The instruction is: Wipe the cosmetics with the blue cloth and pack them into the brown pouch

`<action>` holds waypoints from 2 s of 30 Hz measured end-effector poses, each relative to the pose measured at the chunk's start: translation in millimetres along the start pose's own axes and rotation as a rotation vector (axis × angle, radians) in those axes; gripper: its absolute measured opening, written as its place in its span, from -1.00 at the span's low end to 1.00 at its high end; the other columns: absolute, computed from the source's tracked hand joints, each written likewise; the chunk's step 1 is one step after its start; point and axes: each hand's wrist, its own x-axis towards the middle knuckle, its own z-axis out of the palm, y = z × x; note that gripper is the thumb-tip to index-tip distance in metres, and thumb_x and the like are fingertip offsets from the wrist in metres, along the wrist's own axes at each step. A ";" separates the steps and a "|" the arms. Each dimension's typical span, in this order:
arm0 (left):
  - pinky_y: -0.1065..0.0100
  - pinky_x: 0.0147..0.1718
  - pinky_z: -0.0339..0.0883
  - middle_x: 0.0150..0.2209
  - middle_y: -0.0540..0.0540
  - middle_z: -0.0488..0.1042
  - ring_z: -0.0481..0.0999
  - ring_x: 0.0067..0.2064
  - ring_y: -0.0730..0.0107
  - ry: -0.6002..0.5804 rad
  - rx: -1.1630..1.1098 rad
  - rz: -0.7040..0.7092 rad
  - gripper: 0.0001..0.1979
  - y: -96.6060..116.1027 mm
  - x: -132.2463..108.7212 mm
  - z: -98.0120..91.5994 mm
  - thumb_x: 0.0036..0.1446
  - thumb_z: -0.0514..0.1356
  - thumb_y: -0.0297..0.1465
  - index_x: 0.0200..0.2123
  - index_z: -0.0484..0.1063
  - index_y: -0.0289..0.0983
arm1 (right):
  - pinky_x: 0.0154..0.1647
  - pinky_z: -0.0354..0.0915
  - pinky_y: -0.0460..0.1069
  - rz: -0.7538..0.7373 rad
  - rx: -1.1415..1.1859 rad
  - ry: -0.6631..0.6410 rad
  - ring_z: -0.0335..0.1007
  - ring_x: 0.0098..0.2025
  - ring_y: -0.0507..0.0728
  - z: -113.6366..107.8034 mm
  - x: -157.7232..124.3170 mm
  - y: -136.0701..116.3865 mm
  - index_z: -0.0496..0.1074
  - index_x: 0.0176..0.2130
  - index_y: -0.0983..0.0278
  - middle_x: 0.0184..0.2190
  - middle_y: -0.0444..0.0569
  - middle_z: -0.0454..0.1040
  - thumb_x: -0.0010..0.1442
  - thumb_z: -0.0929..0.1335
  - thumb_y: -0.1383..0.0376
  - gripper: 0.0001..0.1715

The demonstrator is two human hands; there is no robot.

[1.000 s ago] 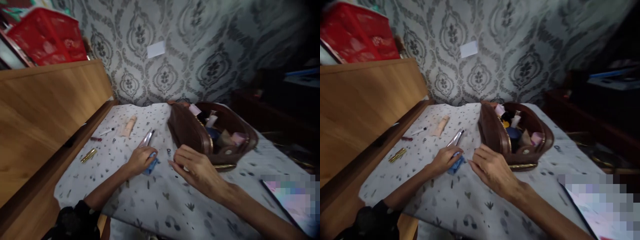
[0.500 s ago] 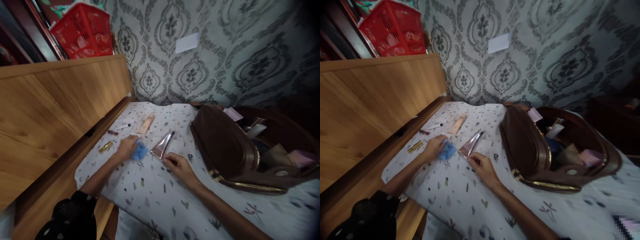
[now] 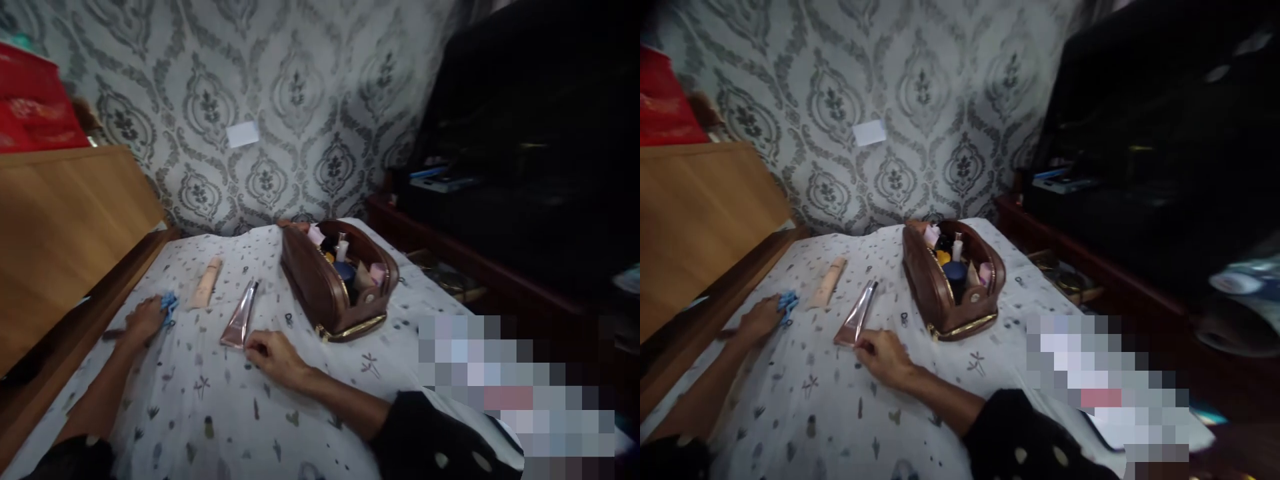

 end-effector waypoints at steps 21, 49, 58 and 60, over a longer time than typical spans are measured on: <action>0.23 -0.18 0.44 -0.24 -0.19 0.62 0.58 -0.24 0.13 -0.061 -0.769 0.628 -0.61 191.9 -113.8 -7.3 0.20 0.13 -0.09 -0.16 0.54 -0.26 | -0.63 0.03 -0.12 0.032 0.643 0.342 0.03 -0.67 -0.05 -23.1 -2.9 18.3 0.33 -0.37 0.23 -0.72 -0.31 0.13 0.10 0.35 -0.22 -0.43; 0.17 -0.05 0.44 -0.27 -0.18 0.61 0.56 -0.19 0.08 -0.092 -0.922 0.506 -0.52 170.1 -107.4 11.5 0.08 0.21 0.02 -0.26 0.55 -0.31 | -0.41 0.18 -0.12 0.155 0.155 0.309 0.30 -0.51 -0.02 -56.2 -12.0 -12.3 0.51 -0.38 0.32 -0.59 -0.21 0.36 0.18 0.41 0.29 -0.86; 0.36 -0.31 0.39 -0.44 -0.05 0.50 0.44 -0.37 0.27 -0.220 -0.975 0.501 -0.62 160.4 -104.6 -10.4 0.09 0.25 -0.04 -0.45 0.47 -0.26 | -0.40 0.21 -0.10 -0.036 0.199 0.395 0.32 -0.48 0.01 -54.7 -13.6 -6.1 0.45 -0.30 0.27 -0.54 -0.19 0.38 0.25 0.32 0.28 -0.87; 0.36 -0.33 0.41 -0.43 -0.05 0.51 0.46 -0.36 0.27 -0.283 -1.024 0.443 -0.62 155.9 -101.3 -11.2 0.07 0.27 -0.03 -0.41 0.50 -0.27 | -0.40 0.22 -0.10 -0.065 0.224 0.413 0.32 -0.46 0.01 -54.7 -14.8 -6.7 0.44 -0.25 0.27 -0.52 -0.18 0.38 0.26 0.31 0.27 -0.87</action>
